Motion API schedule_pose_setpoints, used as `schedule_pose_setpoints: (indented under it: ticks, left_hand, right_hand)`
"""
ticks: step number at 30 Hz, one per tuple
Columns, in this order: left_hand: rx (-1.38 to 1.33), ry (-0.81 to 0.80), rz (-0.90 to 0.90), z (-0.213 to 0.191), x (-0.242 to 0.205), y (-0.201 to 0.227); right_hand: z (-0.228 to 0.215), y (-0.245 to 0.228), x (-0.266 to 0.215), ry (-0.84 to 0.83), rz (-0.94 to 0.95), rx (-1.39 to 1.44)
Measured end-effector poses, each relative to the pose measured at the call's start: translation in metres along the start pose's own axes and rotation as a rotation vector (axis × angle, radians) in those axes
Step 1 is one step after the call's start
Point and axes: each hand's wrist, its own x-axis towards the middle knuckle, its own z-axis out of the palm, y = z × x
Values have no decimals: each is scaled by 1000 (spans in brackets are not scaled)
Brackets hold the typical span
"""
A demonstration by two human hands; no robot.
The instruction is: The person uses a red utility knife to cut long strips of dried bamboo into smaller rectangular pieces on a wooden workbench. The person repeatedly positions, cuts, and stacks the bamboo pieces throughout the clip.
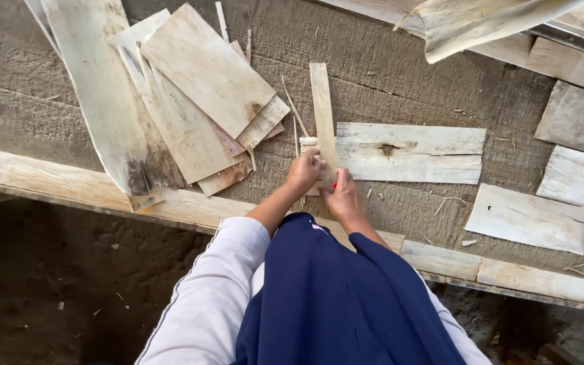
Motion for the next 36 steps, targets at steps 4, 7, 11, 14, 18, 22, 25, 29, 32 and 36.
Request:
schedule_pose_setpoints:
  ticks: [4, 7, 11, 14, 18, 22, 25, 29, 32, 36]
  left_hand:
    - [262, -4, 55, -13, 2, -15]
    - [357, 168, 411, -11, 11, -36]
    - [651, 108, 563, -27, 4, -31]
    - [840, 80, 626, -29, 0, -27]
    - [994, -71, 512, -39, -17, 3]
    - [1008, -54, 505, -33, -20, 10]
    - [1038, -56, 459, -34, -17, 16]
    - [1039, -74, 444, -33, -13, 13]
    - [1045, -67, 430, -29, -11, 9]
    - [1053, -98, 404, -30, -14, 18]
  right_hand:
    - [8, -4, -15, 0, 22, 84]
    - [18, -3, -20, 25, -4, 35]
    - [9, -16, -36, 77, -27, 55]
    - [26, 3, -26, 107, -28, 32]
    - [49, 28, -12, 77, 5, -23]
    - [43, 24, -20, 84, -13, 6]
    - [32, 16, -21, 68, -52, 27]
    - [20, 10, -27, 42, -89, 20]
    - [22, 14, -27, 33, -90, 23]
    - [22, 19, -27, 37, -96, 32]
